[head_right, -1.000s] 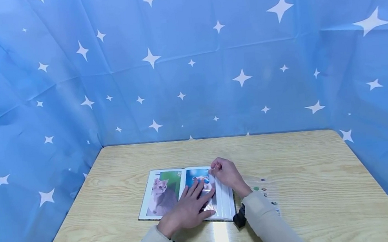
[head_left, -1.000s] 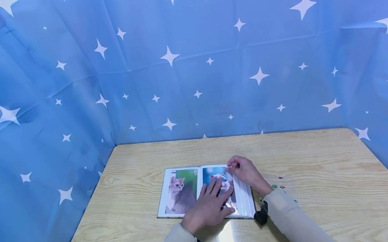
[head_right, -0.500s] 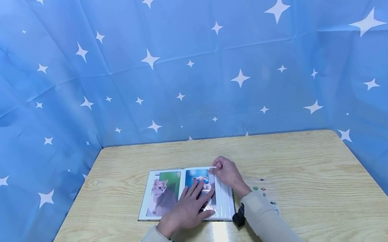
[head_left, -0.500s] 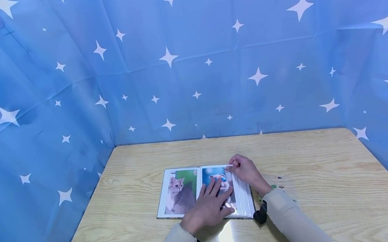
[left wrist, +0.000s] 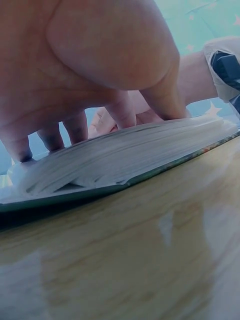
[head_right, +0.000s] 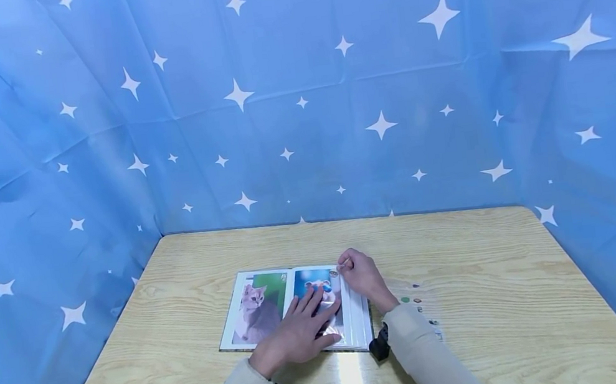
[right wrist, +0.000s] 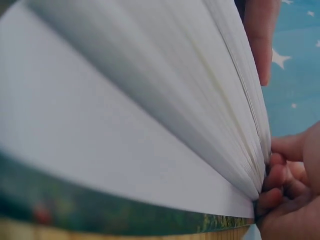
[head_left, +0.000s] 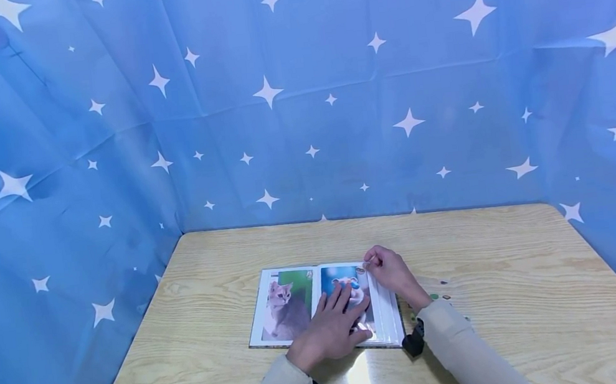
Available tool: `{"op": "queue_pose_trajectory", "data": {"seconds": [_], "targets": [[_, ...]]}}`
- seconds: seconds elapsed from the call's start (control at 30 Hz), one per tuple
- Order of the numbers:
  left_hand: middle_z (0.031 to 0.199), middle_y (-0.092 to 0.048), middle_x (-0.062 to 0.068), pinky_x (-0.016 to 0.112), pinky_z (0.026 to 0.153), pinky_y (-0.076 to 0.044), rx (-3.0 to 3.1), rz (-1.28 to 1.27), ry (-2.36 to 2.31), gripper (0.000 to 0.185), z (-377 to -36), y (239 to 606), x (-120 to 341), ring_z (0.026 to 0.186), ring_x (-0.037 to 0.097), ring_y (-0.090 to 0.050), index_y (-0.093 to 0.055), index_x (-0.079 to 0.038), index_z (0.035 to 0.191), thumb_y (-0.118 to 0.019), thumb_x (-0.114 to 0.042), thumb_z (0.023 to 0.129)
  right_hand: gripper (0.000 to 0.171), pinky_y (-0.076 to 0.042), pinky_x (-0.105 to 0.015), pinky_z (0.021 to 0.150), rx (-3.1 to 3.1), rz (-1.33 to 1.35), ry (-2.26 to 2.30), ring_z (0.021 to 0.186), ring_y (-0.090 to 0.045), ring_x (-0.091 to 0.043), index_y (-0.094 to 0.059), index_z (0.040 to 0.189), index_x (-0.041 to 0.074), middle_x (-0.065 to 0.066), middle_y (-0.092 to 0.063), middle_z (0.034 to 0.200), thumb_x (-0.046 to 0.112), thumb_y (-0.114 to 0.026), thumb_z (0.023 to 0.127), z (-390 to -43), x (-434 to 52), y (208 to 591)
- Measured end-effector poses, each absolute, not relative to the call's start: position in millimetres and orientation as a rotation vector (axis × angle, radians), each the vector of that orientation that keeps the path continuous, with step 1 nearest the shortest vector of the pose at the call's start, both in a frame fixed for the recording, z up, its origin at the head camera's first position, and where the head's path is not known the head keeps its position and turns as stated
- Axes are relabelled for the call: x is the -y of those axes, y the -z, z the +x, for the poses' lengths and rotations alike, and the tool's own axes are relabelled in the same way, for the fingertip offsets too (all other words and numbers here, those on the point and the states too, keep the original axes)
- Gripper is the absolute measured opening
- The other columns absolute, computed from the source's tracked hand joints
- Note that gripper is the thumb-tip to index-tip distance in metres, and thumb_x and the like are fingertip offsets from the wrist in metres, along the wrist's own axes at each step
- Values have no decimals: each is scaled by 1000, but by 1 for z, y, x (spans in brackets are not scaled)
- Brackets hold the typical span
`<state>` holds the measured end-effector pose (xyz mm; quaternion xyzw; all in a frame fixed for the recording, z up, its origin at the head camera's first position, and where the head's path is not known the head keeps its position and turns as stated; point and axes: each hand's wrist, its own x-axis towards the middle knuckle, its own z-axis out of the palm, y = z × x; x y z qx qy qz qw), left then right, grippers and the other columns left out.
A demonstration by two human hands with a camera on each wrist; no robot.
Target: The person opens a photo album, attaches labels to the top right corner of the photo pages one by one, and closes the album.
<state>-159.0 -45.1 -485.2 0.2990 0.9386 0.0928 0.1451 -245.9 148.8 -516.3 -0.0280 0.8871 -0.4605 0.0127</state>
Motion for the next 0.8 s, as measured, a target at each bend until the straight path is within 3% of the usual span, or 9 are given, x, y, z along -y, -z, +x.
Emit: {"op": "queue_pose_trajectory", "data": {"seconds": [0.2, 0.43, 0.57, 0.67, 0.8], "targets": [[167, -9, 10, 55, 121, -16, -2685, 856, -304, 63, -159, 487, 43, 153, 29, -3, -28, -31, 157, -44, -54, 101, 13, -40, -29, 61, -2710, -110, 1407, 65, -46, -17, -63, 105, 6, -5, -55, 78, 7, -52, 99, -244, -156, 515], [167, -9, 10, 55, 121, -17, -2697, 858, -292, 63, -159, 487, 42, 153, 30, -4, -29, -30, 157, -44, -54, 101, 22, -44, -30, 62, -2684, -267, 1312, 72, -52, -16, -60, 120, 4, -5, -60, 85, 9, -58, 98, -237, -167, 505], [167, -10, 10, 54, 121, -17, -2704, 857, -281, 62, -158, 486, 43, 153, 30, -5, -29, -31, 157, -44, -54, 101, 33, -50, -33, 71, -2712, -382, 1230, 84, -58, -17, -58, 128, 1, -6, -63, 94, 8, -62, 96, -232, -170, 503], [166, -11, 10, 54, 121, -18, -2713, 858, -268, 62, -157, 485, 44, 153, 29, -6, -30, -31, 157, -44, -55, 101, 41, -53, -42, 81, -2747, -481, 1157, 96, -60, -24, -56, 132, 0, -12, -63, 106, 10, -65, 94, -226, -173, 500], [167, -10, 10, 54, 121, -18, -2709, 859, -272, 62, -158, 485, 45, 153, 30, -6, -29, -31, 157, -43, -55, 101, 52, -46, -58, 98, -2811, -618, 1003, 119, -53, -41, -52, 139, -2, -24, -55, 130, 15, -69, 92, -217, -179, 498]]}}
